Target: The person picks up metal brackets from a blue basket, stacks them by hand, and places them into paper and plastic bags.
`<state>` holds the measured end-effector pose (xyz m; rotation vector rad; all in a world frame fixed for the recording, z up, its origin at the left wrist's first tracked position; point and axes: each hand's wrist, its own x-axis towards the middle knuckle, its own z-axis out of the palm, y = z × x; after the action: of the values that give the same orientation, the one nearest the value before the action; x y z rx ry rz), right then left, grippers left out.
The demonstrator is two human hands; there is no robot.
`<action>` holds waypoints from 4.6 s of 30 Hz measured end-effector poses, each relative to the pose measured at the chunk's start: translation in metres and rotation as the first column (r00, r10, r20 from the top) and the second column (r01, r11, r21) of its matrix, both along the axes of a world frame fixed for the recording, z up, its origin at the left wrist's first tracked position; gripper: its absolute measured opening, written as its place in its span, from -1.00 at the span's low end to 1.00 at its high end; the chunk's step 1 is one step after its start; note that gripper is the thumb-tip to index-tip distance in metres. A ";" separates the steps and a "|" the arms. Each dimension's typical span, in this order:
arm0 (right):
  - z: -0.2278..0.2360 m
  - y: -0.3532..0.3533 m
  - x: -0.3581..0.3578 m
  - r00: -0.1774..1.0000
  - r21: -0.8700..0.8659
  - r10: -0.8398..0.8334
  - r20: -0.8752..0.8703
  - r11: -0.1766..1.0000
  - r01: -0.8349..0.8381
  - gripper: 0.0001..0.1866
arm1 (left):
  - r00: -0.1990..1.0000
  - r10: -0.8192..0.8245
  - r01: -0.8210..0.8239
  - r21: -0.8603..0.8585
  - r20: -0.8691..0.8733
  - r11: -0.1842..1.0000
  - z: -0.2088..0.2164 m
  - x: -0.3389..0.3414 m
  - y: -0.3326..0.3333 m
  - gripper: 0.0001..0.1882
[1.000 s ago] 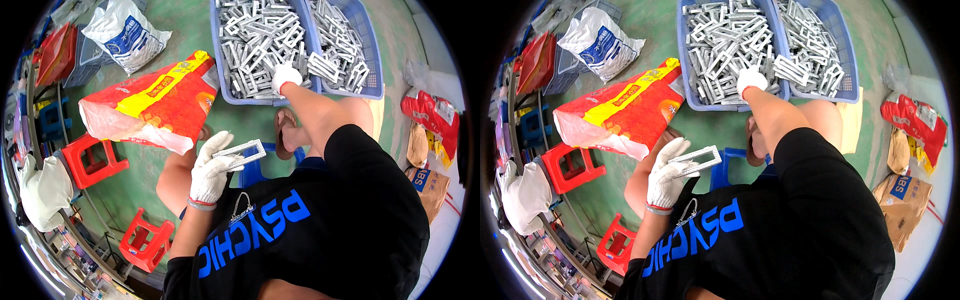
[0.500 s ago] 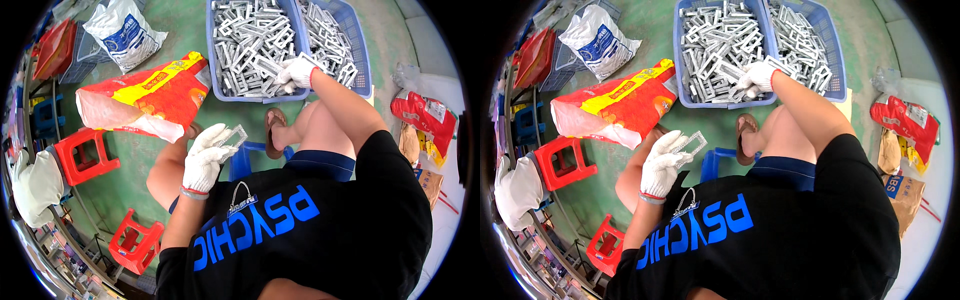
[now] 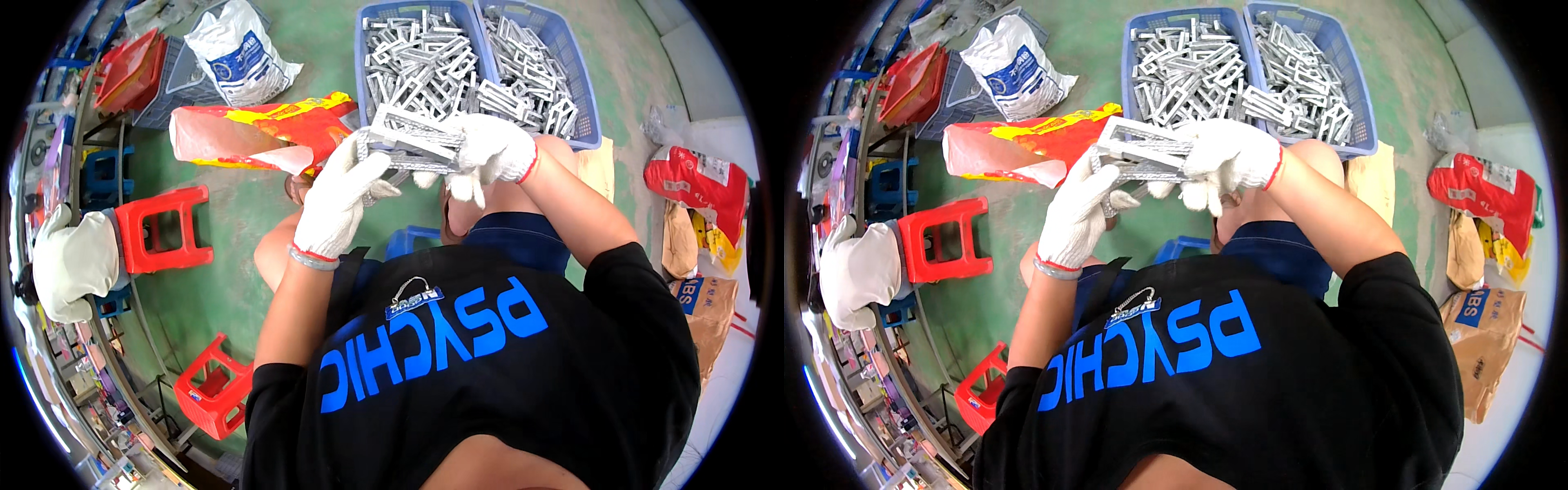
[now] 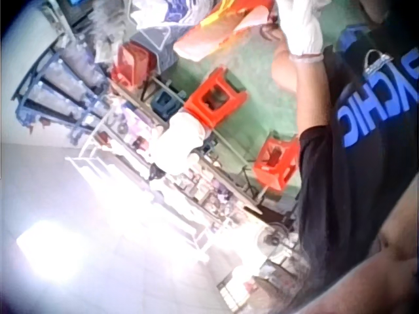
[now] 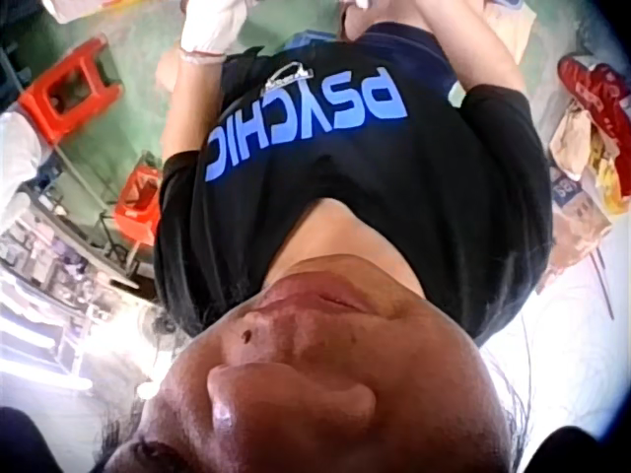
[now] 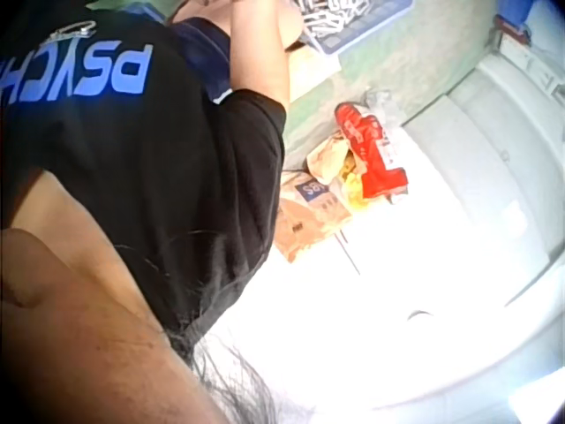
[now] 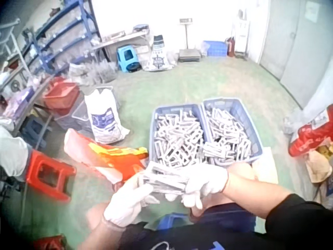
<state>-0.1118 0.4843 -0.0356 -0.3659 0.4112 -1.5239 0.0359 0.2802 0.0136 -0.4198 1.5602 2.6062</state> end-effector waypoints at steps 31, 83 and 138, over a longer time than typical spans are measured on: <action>0.086 -0.006 0.102 0.544 0.027 -0.212 -0.812 0.917 0.398 -0.29 | 0.974 0.226 -0.223 0.107 -0.019 0.969 0.033 0.076 0.001 -0.67; 0.058 -0.031 0.099 0.873 0.069 -0.385 -0.300 0.904 0.422 -0.62 | 0.928 0.191 -0.092 0.300 -0.319 0.950 0.020 0.092 -0.044 -0.62; 0.047 -0.345 0.042 -0.860 -0.084 0.048 -0.508 0.991 0.105 -0.81 | 0.749 0.663 -0.567 0.532 0.014 0.629 -0.020 0.155 -0.141 -0.57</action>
<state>-0.0697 0.1394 0.0111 -2.1151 2.3915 -0.1626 0.1909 0.1390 -0.0068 -0.7991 0.7304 3.5213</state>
